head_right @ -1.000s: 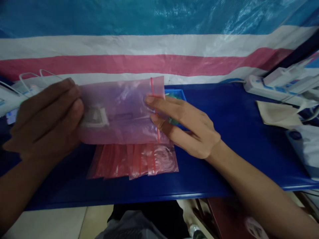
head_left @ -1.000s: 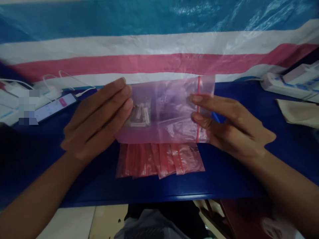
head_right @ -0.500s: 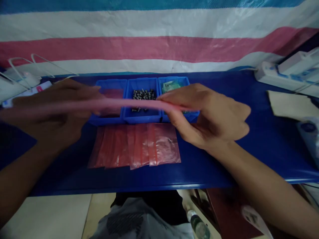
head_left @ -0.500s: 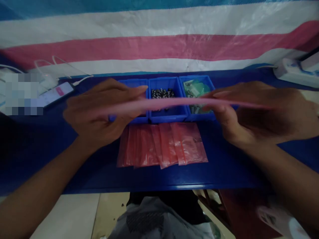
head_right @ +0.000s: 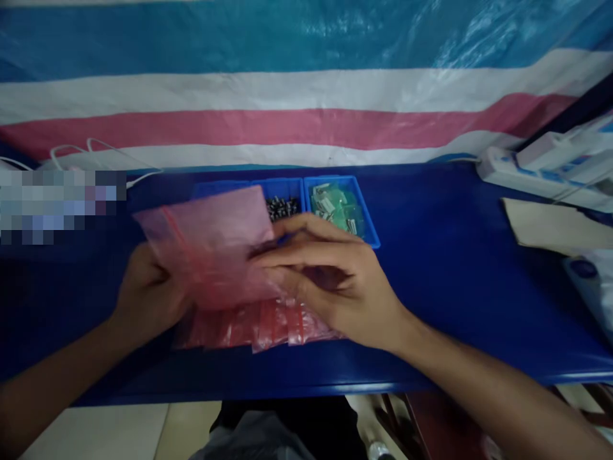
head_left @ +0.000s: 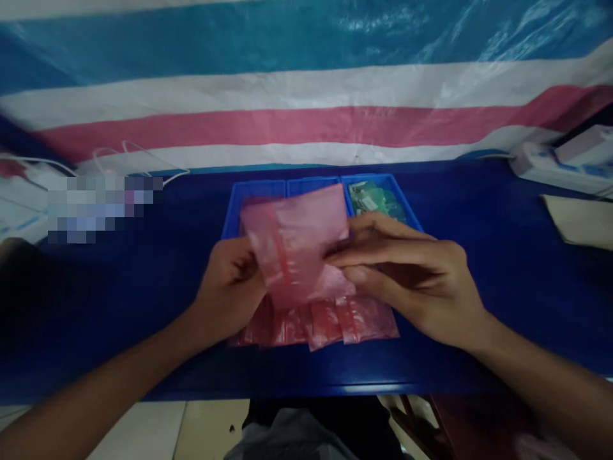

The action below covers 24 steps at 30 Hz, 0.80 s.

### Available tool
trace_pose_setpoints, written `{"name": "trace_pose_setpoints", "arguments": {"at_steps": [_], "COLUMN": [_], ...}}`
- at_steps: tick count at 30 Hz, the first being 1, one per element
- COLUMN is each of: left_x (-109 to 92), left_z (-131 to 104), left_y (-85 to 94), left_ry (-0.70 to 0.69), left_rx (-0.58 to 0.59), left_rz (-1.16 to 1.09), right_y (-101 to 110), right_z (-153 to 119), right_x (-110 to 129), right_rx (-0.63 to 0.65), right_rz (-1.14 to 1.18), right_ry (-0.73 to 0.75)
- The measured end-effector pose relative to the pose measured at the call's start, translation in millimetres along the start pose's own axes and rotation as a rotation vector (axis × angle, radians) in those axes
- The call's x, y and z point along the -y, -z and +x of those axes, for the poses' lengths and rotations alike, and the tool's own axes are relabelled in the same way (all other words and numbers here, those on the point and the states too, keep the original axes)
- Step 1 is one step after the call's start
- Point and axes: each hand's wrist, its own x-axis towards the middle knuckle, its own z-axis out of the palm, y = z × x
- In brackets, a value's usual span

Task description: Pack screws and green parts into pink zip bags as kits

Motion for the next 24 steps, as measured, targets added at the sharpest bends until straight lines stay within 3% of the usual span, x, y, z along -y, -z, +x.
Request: {"name": "trace_pose_setpoints", "arguments": {"at_steps": [2, 4, 9, 13, 17, 18, 20, 22, 24], "left_x": [-2.7, -5.5, -1.2, 5.1, -1.3, -3.7, -7.6, -9.3, -9.7], "left_z": [1.3, 7.5, 39.0, 56.7, 53.8, 52.1, 50.5, 53.2, 59.9], "left_y": [-0.7, 3.9, 41.3, 71.4, 77.8, 78.2, 80.6, 84.4, 87.0], "left_ry": [0.003, -0.015, -0.096, -0.129, -0.328, -0.402, -0.487, -0.464, -0.423], "left_rx": [0.101, 0.125, -0.123, -0.099, -0.191, -0.126, 0.145, 0.410, 0.520], "left_rz": [-0.061, -0.081, 0.155, 0.613, 0.863, 0.896, 0.911, 0.895, 0.941], "right_y": [-4.6, -7.4, -3.1, 4.2, 7.2, 7.4, 7.3, 6.9, 6.4], "right_z": [0.4, 1.4, 4.4, 6.6, 9.0, 9.0, 7.6, 4.9, 2.1], "right_x": [0.3, 0.5, 0.3, -3.0, -5.0, -4.8, -3.9, -3.1, -2.9], "right_rx": [-0.066, -0.089, -0.076, -0.161, -0.087, -0.031, 0.121, 0.278, 0.391], "right_rz": [0.016, 0.044, 0.183, 0.214, 0.123, 0.070, -0.036, -0.133, -0.235], "right_ry": [-0.079, -0.123, -0.131, -0.201, -0.165, -0.120, -0.016, 0.057, 0.093]}}
